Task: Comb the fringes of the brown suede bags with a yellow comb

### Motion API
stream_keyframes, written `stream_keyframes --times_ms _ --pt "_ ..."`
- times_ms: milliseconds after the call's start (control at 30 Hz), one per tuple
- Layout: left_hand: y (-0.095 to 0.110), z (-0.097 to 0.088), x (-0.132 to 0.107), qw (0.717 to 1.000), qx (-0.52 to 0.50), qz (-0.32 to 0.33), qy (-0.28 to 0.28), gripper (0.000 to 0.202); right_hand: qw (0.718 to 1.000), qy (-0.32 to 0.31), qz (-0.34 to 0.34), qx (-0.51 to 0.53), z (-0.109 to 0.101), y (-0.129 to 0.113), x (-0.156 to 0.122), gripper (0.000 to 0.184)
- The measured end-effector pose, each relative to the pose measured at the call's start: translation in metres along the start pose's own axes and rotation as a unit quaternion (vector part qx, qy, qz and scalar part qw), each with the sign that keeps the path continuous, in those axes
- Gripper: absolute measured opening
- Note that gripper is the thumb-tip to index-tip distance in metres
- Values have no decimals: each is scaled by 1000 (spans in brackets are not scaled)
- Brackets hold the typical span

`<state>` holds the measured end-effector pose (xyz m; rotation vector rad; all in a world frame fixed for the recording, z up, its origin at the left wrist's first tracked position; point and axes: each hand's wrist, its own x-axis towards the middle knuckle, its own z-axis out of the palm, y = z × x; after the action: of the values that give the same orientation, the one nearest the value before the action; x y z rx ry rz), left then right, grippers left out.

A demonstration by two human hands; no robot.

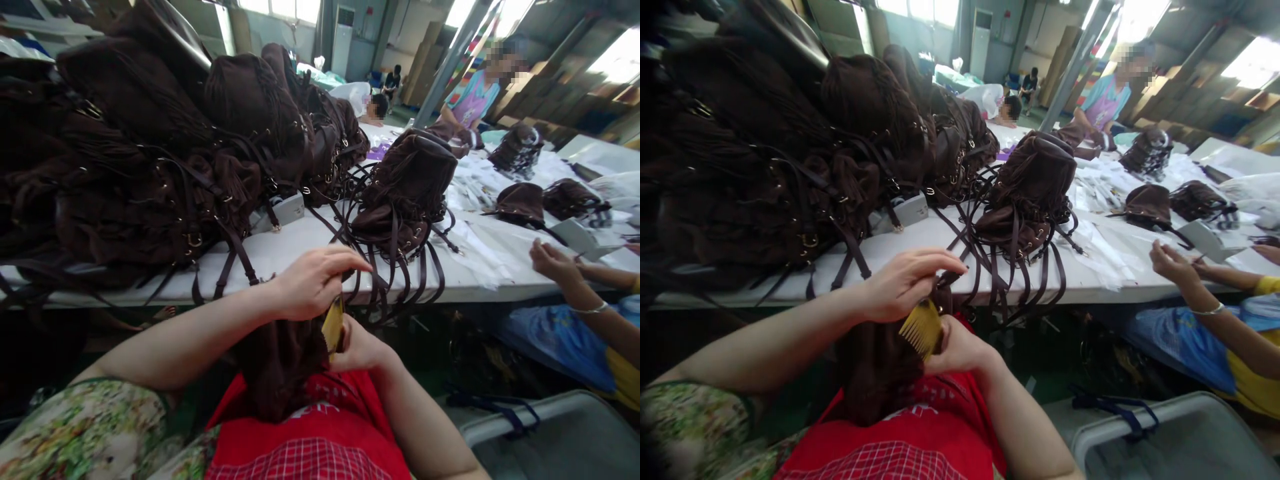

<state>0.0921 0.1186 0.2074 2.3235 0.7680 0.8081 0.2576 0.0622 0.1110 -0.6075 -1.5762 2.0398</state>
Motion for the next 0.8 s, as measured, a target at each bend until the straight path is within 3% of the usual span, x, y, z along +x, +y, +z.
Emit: stream_keyframes --times_ms 67,100,200,267,367,533,667,800 --pt "-9 2 6 967 -129 -40 -215 37 999 -39 -12 -15 3 -8 1 18" --pt "-16 6 4 943 -164 -71 -279 35 999 -41 -15 -14 3 -11 -1 17" --pt "-36 23 -17 907 -185 -167 -340 43 999 35 1 2 -4 -13 -12 17" --pt "-40 36 -34 892 -177 -215 -356 59 995 94 23 -3 -14 -10 -17 16" --pt "-30 51 -50 900 -163 -244 -324 53 992 111 52 -10 -27 -9 -16 15" --pt "-11 63 -46 901 -224 -240 -284 47 988 135 64 -36 -32 -17 0 10" --pt "-31 77 -48 845 -373 -262 -280 46 981 157 62 -95 -35 -17 10 8" --pt "-59 87 -65 786 -471 -337 -219 45 962 225 36 -148 -41 -11 11 14"
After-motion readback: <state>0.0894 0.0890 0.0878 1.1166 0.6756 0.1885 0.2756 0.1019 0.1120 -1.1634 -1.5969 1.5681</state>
